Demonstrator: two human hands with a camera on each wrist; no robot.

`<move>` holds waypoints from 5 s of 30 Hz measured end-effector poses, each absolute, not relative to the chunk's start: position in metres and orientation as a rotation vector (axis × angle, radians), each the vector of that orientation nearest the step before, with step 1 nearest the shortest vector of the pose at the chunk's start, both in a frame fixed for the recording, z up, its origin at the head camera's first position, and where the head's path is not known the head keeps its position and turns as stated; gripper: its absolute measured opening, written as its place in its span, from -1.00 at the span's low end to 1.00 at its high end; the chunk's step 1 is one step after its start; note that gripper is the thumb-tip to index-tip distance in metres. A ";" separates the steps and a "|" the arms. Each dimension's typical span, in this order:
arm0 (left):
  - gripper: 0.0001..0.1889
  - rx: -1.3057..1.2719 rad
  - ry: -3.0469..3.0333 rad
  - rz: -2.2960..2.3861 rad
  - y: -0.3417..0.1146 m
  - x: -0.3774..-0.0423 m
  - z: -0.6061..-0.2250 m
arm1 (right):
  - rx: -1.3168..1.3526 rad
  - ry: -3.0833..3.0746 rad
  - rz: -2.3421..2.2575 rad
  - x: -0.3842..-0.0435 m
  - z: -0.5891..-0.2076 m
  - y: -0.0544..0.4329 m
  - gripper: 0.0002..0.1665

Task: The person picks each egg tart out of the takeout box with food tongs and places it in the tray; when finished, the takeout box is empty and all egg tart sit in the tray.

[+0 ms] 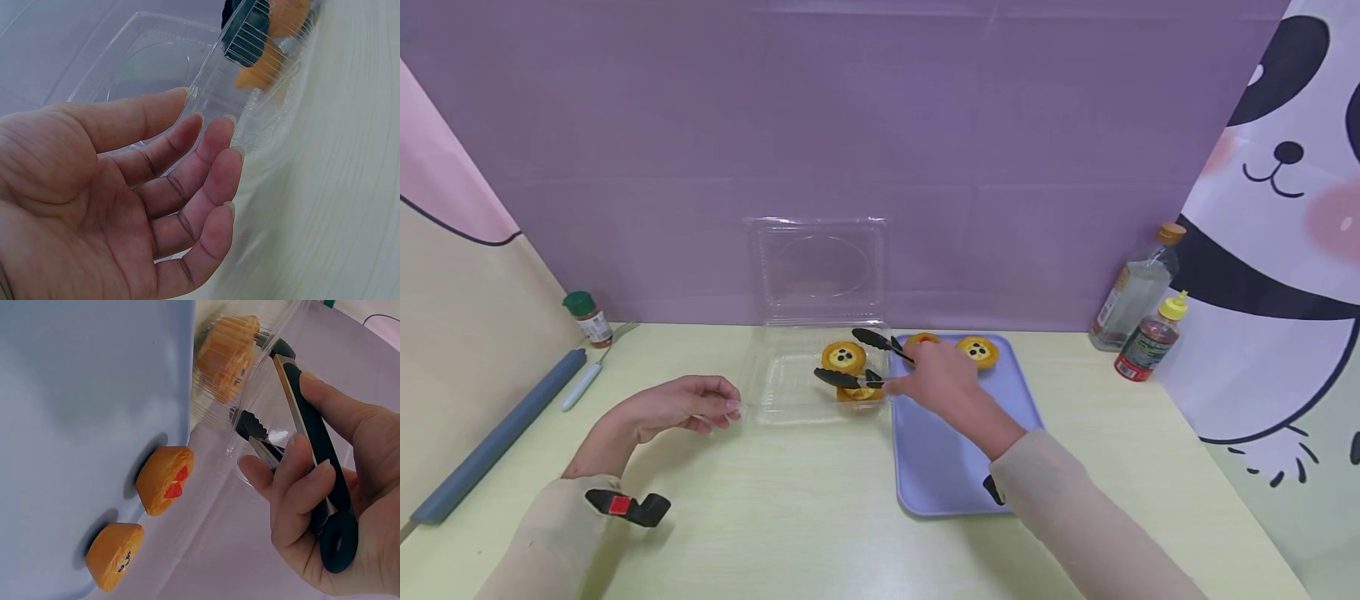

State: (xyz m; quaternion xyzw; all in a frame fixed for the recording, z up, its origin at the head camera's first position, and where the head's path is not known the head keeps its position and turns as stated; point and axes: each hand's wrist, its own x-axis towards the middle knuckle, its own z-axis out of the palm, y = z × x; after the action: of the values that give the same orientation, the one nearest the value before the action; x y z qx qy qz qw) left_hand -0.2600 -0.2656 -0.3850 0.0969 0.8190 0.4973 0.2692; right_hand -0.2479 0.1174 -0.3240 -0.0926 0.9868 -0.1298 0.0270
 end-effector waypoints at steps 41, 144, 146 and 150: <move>-0.67 0.238 2.219 1.331 -0.264 -0.260 -0.381 | -0.310 2.992 -0.370 -0.257 -0.322 0.100 -0.16; -0.67 0.252 2.199 1.341 -0.265 -0.261 -0.385 | -0.292 3.141 -0.572 -0.174 -0.312 0.230 -0.17; -0.68 0.243 2.201 1.342 -0.265 -0.261 -0.385 | -0.272 3.137 -0.570 -0.172 -0.314 0.233 -0.16; -0.69 0.250 2.200 1.339 -0.265 -0.261 -0.386 | -0.251 3.134 -0.558 -0.170 -0.317 0.238 -0.14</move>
State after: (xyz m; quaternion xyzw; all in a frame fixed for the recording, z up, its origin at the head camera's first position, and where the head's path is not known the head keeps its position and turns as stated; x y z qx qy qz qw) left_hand -0.2611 -0.2652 -0.3865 0.0929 0.8177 0.4979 0.2736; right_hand -0.1698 0.2376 -0.3175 -0.0787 0.9811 -0.1747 -0.0260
